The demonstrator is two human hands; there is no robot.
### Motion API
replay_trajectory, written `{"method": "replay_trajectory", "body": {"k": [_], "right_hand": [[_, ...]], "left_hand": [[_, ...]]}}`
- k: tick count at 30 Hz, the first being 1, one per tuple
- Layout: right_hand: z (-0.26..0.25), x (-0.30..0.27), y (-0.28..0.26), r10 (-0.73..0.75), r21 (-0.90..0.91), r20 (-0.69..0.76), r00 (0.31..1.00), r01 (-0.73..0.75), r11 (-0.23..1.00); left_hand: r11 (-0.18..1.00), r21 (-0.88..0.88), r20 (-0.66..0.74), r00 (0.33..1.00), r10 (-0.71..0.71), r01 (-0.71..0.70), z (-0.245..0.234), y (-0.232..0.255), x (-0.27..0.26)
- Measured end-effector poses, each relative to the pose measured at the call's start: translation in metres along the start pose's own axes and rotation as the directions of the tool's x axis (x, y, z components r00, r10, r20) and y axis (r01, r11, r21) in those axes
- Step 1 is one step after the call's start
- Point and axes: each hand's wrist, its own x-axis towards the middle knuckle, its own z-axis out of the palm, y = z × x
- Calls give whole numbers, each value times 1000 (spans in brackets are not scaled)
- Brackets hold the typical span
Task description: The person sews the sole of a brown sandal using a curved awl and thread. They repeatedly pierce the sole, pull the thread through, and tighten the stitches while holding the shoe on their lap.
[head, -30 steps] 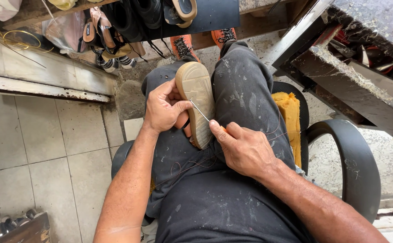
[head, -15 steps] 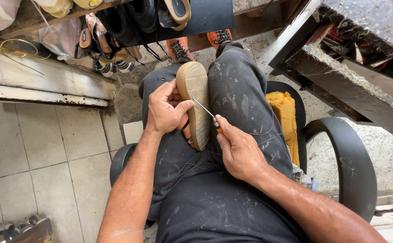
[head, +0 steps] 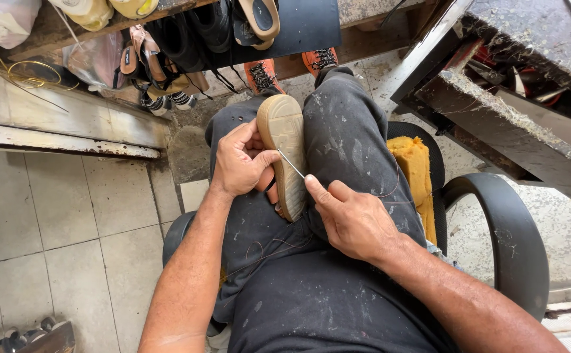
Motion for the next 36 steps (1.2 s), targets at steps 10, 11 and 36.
{"method": "replay_trajectory", "body": {"k": [10, 11, 36], "right_hand": [[1, 1, -3, -26, -84, -53, 998, 21, 996], [0, 2, -3, -29, -93, -53, 998, 24, 995], [5, 2, 4, 72, 51, -40, 997, -70, 996]], "left_hand": [[996, -29, 16, 996, -87, 87, 3, 7, 5], [995, -9, -10, 995, -104, 104, 3, 4, 6], [994, -101, -32, 998, -45, 42, -3, -18, 4]]}}
